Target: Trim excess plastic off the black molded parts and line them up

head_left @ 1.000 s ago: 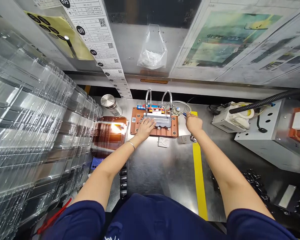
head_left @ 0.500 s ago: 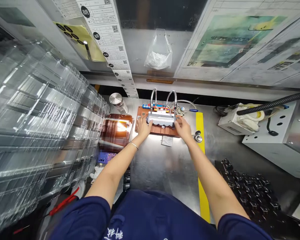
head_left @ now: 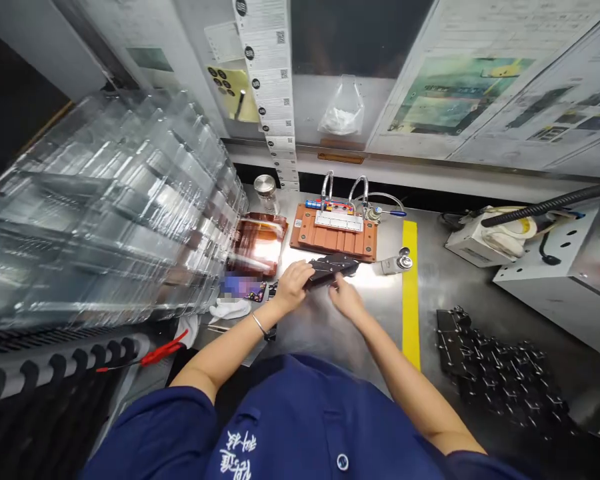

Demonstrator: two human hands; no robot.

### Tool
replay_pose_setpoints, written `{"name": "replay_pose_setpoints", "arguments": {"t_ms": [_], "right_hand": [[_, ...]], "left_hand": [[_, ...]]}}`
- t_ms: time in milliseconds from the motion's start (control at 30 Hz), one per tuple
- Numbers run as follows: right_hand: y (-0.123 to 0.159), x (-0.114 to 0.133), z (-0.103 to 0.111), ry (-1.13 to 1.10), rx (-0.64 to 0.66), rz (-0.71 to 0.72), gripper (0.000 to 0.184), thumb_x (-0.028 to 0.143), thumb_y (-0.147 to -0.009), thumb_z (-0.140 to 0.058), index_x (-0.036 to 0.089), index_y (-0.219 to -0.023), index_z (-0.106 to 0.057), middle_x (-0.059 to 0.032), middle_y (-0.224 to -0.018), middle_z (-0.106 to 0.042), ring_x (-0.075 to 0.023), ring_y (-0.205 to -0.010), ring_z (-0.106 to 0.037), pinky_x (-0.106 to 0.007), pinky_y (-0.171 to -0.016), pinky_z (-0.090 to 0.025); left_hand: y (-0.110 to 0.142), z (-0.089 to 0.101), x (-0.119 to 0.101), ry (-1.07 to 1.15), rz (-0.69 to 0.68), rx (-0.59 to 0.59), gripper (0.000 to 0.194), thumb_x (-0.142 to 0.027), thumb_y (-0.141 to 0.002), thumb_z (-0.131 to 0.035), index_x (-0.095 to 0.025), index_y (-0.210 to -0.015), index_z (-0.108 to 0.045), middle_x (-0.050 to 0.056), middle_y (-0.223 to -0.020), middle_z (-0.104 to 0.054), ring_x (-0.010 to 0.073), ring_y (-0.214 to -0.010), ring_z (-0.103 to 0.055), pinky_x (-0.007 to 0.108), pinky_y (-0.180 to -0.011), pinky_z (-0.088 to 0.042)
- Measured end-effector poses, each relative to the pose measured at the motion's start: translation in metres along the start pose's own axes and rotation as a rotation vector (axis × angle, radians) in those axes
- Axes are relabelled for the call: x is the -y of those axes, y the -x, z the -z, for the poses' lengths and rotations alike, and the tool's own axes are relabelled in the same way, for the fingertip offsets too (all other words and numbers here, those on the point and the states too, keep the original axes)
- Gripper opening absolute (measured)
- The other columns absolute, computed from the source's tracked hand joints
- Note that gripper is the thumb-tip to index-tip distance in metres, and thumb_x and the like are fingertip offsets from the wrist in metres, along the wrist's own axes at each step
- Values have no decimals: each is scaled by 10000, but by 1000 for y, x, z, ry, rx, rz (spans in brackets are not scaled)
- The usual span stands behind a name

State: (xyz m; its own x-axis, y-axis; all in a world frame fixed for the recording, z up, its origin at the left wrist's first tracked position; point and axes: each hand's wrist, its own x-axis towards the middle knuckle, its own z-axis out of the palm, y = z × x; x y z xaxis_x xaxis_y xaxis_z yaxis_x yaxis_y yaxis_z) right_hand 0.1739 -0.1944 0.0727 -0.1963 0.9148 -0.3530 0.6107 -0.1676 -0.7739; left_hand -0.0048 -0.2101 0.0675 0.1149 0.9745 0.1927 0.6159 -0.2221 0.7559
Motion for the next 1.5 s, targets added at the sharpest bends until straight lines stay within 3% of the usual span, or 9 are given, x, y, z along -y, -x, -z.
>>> {"name": "replay_pose_setpoints", "arguments": {"t_ms": [200,433,633,767,900,1000,1100,1267,1500], "right_hand": [[27,51,-23,-315,539,319,463,403,-844,-551,228,-1273,-548,-34,-780,-726,-177,-572,-654,-352,-621,-562],[-78,84,-77,295,153,494,494,356,-851,-527,152,-1300,-542,-184,-1292,-606,-299,-1207,-557,-486,-984,-456],[-107,91,-156,658,231,498,795,395,-738,-702,87,-1409,-405,-287,-1515,-308,-406,-1423,-262,-628,-1105,-174],[-99,88,-165,804,251,521,698,353,-805,-659,63,-1396,-426,-305,-1509,-304,-410,-1416,-270,-617,-1102,-157],[-91,90,-157,864,271,550,446,316,-937,-460,118,-1331,-528,-241,-1460,-432,-357,-1363,-375,-564,-1095,-216],[-91,92,-149,869,262,537,440,283,-982,-324,152,-1353,-520,-208,-1381,-533,-326,-1280,-478,-525,-1049,-303],[-93,90,-138,853,259,529,443,250,-983,-312,178,-1374,-507,-180,-1366,-558,-295,-1247,-517,-471,-1022,-356],[-89,83,-120,800,283,569,429,237,-967,-372,185,-1363,-530,-159,-1416,-520,-291,-1310,-469,-482,-1074,-322],[-83,117,-107,661,209,582,475,407,-924,-484,163,-1325,-557,-154,-1344,-581,-262,-1239,-524,-406,-1016,-410]], "left_hand": [[27,99,-17,-263,-221,-241,341,-137,-834,-449,-213,-1110,-633,105,-1126,-699,225,-1134,-615,407,-972,-497],[79,300,-71,-1031,-108,-1113,654,-316,-780,-716,-184,-1367,-458,157,-1154,-610,301,-1102,-565,476,-992,-438],[86,365,-58,-1052,374,-867,491,-438,-854,-604,-161,-1259,-603,178,-1202,-611,343,-1152,-545,506,-987,-428],[90,348,-47,-897,328,-750,433,-461,-873,-560,-176,-1191,-634,161,-1291,-598,330,-1221,-526,517,-1056,-372],[90,271,-38,-433,211,-834,261,-401,-812,-643,-189,-956,-691,118,-1022,-695,260,-1024,-626,432,-989,-443],[74,201,-7,241,683,-435,220,-431,-775,-683,-211,-765,-678,73,-852,-692,218,-879,-649,349,-880,-506],[47,155,41,399,878,-341,321,-490,-821,-617,-170,-832,-643,90,-791,-680,201,-670,-656,335,-631,-547],[14,132,101,562,993,-288,333,-437,-906,-543,-117,-981,-597,82,-853,-674,158,-686,-666,306,-610,-552],[0,106,97,550,749,-192,112,-145,-859,-573,-115,-934,-651,48,-819,-692,142,-744,-657,296,-734,-540]]}}
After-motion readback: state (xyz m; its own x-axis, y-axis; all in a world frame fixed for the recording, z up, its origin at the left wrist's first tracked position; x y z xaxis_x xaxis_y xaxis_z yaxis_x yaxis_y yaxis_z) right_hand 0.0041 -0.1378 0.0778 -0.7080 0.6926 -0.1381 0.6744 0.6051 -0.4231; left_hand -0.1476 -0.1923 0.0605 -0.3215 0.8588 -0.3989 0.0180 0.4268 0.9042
